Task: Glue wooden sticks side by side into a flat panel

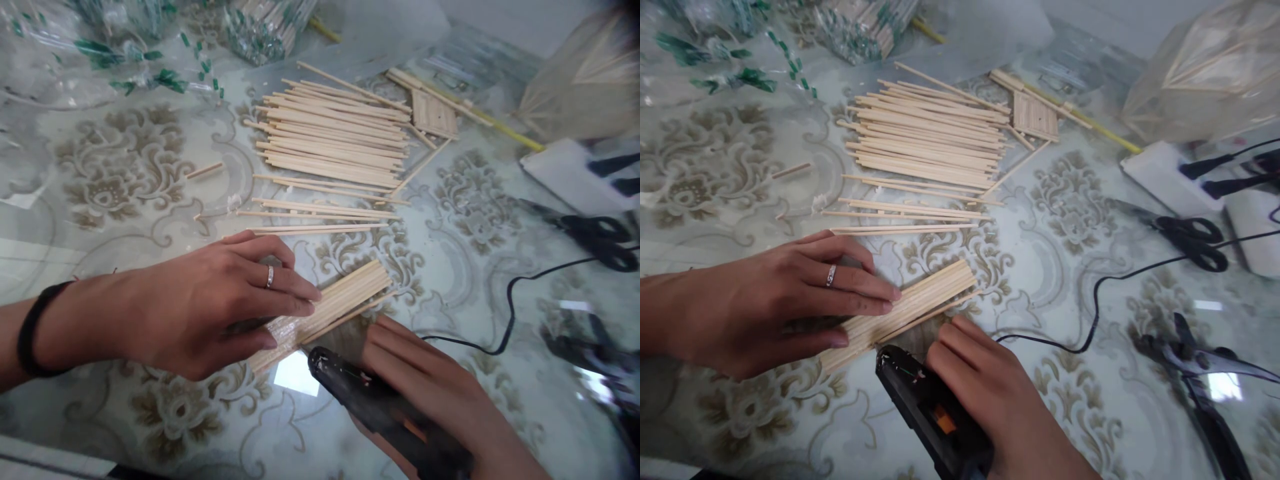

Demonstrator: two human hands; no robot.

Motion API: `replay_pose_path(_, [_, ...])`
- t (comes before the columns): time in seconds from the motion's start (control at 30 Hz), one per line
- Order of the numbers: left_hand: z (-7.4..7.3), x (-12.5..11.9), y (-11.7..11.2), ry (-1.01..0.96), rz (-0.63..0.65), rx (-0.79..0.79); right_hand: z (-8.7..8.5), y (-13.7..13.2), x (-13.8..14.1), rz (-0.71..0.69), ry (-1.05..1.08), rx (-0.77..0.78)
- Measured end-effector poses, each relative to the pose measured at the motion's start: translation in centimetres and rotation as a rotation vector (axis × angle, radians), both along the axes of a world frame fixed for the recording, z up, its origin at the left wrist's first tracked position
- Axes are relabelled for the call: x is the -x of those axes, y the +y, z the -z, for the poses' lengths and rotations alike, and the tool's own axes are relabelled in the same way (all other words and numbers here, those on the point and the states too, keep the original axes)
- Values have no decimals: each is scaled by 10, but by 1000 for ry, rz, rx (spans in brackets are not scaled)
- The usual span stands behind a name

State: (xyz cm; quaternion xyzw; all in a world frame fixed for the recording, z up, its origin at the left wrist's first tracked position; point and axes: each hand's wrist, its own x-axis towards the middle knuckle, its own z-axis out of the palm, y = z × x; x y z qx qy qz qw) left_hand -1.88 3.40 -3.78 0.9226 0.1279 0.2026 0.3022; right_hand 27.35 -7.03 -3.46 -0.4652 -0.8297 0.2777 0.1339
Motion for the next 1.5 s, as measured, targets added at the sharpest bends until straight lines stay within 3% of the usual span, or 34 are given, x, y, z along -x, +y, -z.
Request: replay_pose_path(1.5, [-1, 1, 1, 23, -19, 22, -5, 6, -8, -13, -10, 19])
